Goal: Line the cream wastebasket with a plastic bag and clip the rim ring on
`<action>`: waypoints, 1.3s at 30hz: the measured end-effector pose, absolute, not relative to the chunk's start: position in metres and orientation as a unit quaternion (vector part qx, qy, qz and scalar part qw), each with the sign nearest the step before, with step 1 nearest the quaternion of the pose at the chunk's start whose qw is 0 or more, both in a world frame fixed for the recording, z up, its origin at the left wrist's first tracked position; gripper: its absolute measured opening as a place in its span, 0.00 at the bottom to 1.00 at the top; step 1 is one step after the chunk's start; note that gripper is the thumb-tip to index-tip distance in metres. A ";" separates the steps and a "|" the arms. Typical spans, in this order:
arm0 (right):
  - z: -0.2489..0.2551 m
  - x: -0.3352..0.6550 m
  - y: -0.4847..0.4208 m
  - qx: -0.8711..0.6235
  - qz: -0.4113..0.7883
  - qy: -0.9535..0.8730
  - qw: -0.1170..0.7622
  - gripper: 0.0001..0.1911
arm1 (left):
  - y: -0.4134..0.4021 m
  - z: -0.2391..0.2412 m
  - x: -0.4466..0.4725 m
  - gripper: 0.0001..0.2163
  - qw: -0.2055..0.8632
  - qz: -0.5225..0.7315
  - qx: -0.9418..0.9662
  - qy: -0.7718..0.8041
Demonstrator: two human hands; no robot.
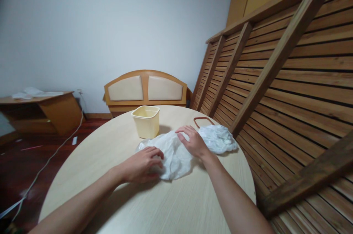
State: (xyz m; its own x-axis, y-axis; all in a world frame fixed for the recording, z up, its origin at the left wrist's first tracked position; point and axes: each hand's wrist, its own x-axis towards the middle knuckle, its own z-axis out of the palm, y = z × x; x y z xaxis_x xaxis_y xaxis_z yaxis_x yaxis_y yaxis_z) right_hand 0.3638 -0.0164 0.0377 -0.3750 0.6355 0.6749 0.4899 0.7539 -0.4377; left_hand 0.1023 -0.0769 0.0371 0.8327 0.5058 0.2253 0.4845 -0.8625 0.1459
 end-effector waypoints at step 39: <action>0.037 0.337 -0.035 -0.300 0.110 -0.862 0.393 0.13 | -0.058 0.041 0.083 0.16 0.224 0.353 0.803 0.426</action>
State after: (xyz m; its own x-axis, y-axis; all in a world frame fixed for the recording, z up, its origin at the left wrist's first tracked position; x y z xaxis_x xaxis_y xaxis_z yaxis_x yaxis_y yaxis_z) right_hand 0.3372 -0.0350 0.0370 -0.5109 0.6046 0.6111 0.4310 0.7952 -0.4265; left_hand 0.0832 -0.0578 0.0412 0.3881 0.8414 0.3761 0.5256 -0.5373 0.6596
